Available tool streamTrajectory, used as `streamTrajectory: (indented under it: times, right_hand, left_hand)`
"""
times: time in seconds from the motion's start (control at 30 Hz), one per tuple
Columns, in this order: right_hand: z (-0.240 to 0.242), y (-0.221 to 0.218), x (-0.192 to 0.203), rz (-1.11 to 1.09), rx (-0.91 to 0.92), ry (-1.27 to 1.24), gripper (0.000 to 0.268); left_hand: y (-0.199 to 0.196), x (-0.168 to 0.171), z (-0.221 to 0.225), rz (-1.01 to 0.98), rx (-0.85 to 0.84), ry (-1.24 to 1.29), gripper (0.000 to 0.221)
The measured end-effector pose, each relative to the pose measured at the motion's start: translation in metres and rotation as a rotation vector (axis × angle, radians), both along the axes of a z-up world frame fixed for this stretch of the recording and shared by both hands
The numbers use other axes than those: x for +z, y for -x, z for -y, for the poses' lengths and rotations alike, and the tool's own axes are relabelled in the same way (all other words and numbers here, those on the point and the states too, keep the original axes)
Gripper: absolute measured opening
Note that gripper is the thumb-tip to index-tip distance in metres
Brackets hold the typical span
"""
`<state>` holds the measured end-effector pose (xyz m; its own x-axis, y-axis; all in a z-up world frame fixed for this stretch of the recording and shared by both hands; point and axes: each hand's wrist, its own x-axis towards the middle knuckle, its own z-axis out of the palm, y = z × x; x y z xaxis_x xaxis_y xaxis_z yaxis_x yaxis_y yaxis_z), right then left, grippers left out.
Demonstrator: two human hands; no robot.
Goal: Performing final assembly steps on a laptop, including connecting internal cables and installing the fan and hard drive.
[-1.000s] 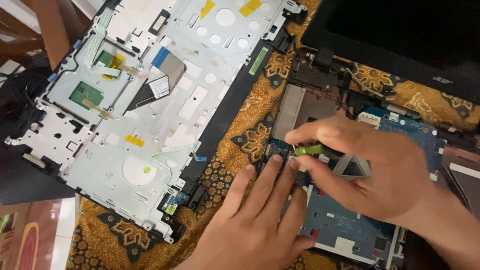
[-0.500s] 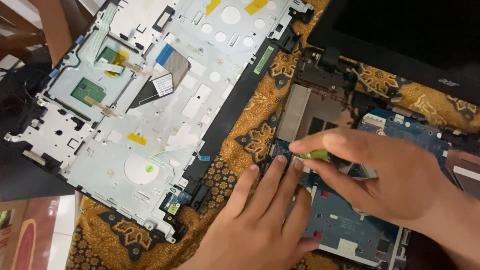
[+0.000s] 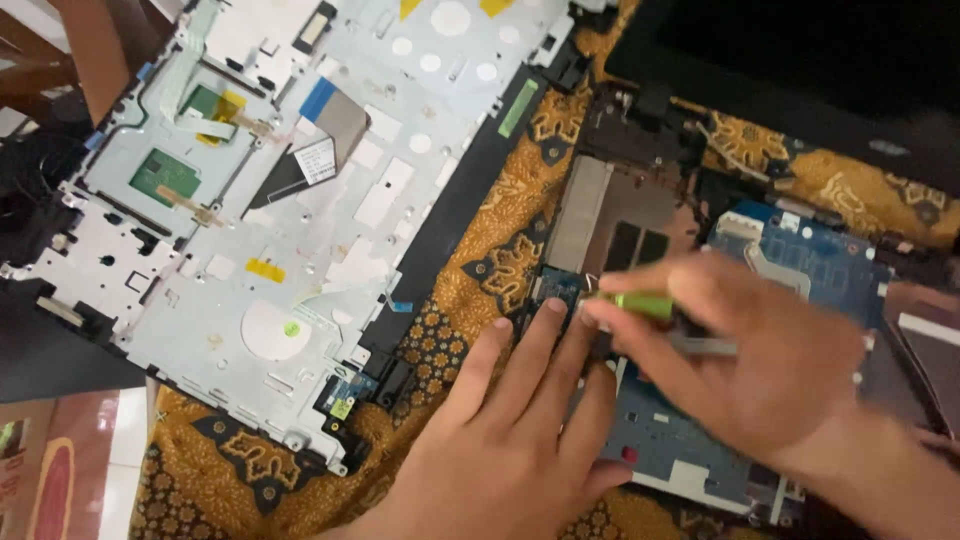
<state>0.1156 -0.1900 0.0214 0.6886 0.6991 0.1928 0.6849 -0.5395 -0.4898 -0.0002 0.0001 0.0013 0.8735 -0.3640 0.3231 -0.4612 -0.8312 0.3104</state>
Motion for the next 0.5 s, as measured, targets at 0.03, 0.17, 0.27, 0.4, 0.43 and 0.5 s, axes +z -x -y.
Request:
streamTrajectory:
  times: [0.03, 0.17, 0.27, 0.4, 0.43, 0.5]
  right_hand:
    - [0.007, -0.002, 0.0, 0.006, -0.003, -0.001, 0.021]
    - [0.014, -0.011, 0.015, -0.216, -0.028, 0.088, 0.047]
    - [0.018, -0.015, 0.012, -0.348, -0.002, 0.101, 0.049]
    - [0.04, -0.01, -0.02, -0.005, 0.106, 0.026, 0.068]
    - [0.034, -0.009, -0.016, -0.003, 0.108, 0.024, 0.068]
    - [0.021, -0.006, -0.007, -0.298, 0.016, 0.034, 0.047]
  left_hand:
    - [-0.001, -0.001, 0.0, 0.006, -0.003, -0.001, 0.065]
    - [0.0, -0.004, -0.001, -0.045, -0.034, 0.018, 0.074]
    - [0.001, -0.006, -0.001, -0.055, -0.044, -0.005, 0.077]
    - [0.001, -0.005, -0.001, -0.046, -0.027, 0.029, 0.072]
    - [0.0, -0.005, -0.001, -0.043, -0.025, 0.027, 0.072]
    - [0.0, -0.003, 0.0, -0.036, -0.02, 0.035, 0.071]
